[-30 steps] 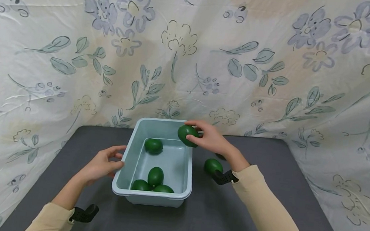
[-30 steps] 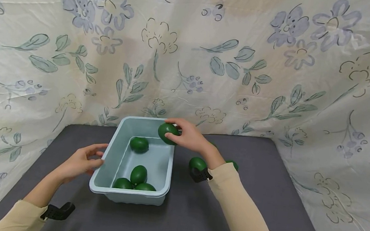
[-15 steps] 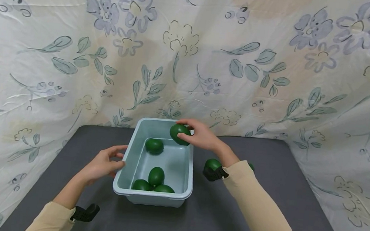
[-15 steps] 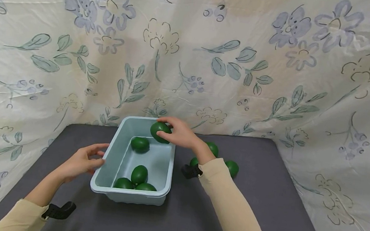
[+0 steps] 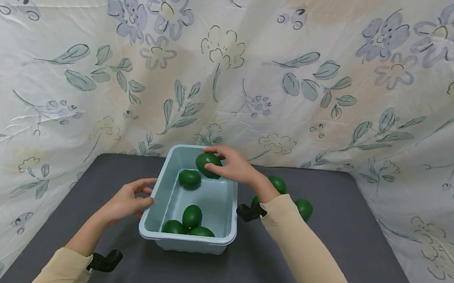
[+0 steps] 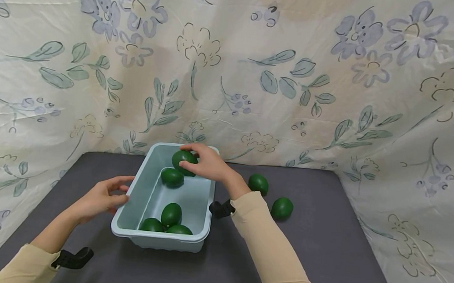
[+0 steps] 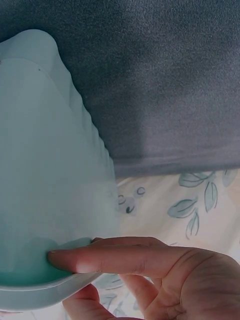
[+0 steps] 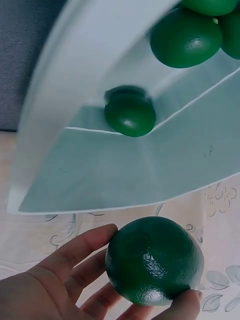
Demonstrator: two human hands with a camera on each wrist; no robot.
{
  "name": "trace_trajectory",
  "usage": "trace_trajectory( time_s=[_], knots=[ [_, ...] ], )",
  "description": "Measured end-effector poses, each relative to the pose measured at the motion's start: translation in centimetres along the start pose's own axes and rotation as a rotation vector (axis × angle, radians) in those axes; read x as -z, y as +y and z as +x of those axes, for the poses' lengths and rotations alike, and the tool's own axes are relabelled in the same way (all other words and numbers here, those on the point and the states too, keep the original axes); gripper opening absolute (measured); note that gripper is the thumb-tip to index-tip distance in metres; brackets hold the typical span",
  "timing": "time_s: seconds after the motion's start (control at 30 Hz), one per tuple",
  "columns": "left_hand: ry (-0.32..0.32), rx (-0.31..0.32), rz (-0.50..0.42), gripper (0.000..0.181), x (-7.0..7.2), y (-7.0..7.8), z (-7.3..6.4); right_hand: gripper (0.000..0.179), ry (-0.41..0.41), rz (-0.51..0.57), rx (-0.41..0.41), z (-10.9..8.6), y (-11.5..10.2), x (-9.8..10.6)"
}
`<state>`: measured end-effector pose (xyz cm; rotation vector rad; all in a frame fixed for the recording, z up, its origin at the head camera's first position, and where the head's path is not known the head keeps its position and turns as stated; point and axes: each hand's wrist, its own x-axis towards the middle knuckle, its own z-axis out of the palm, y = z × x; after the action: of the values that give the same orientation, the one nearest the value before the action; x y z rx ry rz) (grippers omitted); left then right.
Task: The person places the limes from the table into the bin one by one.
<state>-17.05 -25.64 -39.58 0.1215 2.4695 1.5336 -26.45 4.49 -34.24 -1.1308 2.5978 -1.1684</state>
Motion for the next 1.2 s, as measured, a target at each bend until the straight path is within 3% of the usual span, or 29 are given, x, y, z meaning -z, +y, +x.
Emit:
trace_trajectory(
  time_s=[0.33,0.7,1.2],
  knots=[
    [-0.010,0.008,-0.009,0.060,0.0,0.0,0.1,0.048,-0.018,0.026,0.007,0.7,-1.0,-0.8],
    [-0.007,0.002,-0.011,0.061,0.1,-0.1,0.0,0.050,-0.014,0.041,0.018,0.9,-0.3,-0.9],
    [-0.009,-0.009,-0.005,0.060,0.0,-0.1,-0.1,0.049,0.017,0.098,-0.029,-0.6,0.5,0.3]
  ],
)
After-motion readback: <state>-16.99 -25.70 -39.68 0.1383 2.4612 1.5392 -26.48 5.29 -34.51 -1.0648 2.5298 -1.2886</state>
